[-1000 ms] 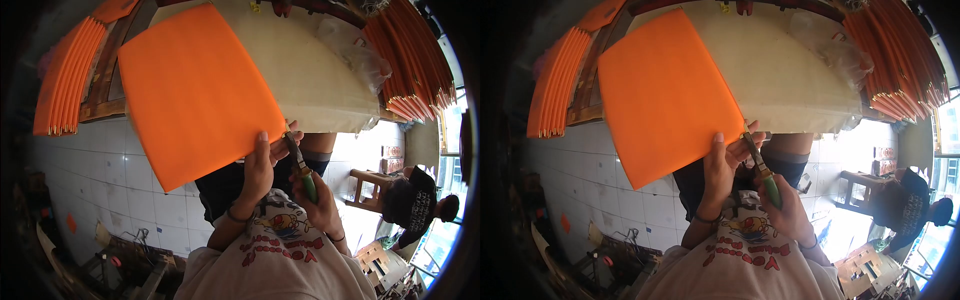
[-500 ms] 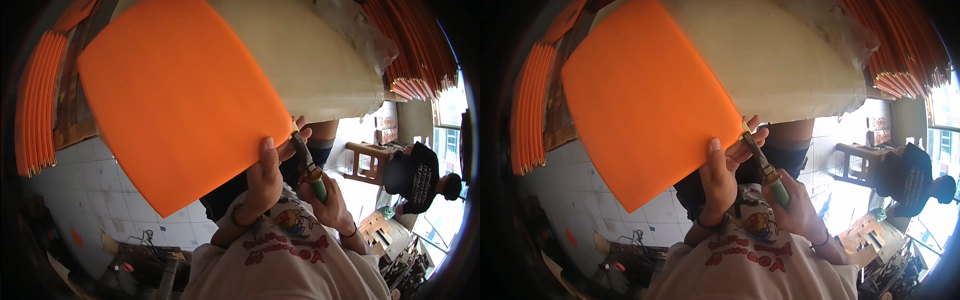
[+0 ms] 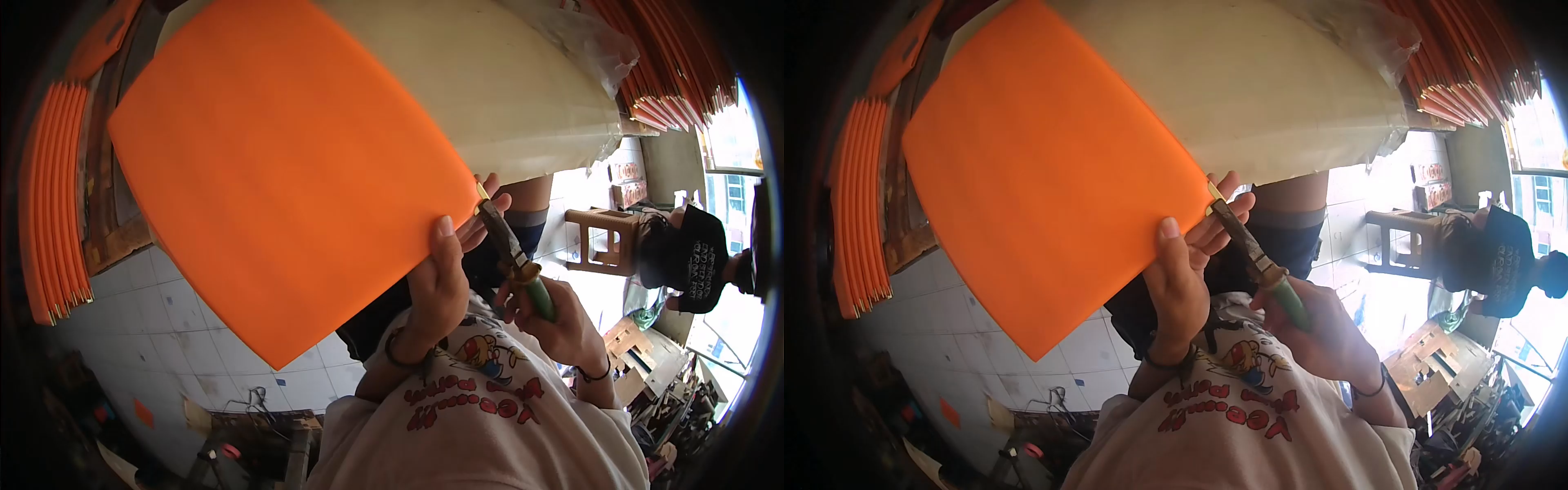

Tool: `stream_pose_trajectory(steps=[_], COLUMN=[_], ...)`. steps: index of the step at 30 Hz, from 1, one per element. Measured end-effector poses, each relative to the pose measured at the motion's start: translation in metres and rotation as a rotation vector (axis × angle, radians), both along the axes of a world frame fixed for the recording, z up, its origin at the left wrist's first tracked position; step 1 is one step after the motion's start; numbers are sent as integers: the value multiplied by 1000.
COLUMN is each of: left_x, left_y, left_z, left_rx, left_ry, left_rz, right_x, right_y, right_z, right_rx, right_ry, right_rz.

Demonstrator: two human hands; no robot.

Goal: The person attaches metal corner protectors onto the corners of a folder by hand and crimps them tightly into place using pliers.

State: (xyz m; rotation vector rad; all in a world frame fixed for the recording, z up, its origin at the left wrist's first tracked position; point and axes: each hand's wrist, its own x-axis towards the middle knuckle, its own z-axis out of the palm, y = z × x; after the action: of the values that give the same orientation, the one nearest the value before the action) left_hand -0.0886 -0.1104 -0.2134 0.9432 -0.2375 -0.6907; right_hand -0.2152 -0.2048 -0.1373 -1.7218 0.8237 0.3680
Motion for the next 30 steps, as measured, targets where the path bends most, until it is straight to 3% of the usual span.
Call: stream_pose_trajectory(steps=[4, 13, 16, 22, 30], left_x=[2, 1, 1, 3, 1], left_y=[5, 1, 1, 5, 1], left_z=[-9, -11, -13, -10, -6], left_rx=[-73, -140, -149, -108, -14], left_ry=[20, 7, -24, 8, -50], left_rz=[-83, -49, -47, -74, -16], right_x=[2, 4, 0, 6, 0], right_y=[5, 8, 9, 8, -2], right_z=[7, 12, 3, 7, 1], right_rx=[103, 54, -28, -107, -117], right_ry=[-42, -5, -121, -17, -148], right_rz=[-67, 36, 72, 83, 193])
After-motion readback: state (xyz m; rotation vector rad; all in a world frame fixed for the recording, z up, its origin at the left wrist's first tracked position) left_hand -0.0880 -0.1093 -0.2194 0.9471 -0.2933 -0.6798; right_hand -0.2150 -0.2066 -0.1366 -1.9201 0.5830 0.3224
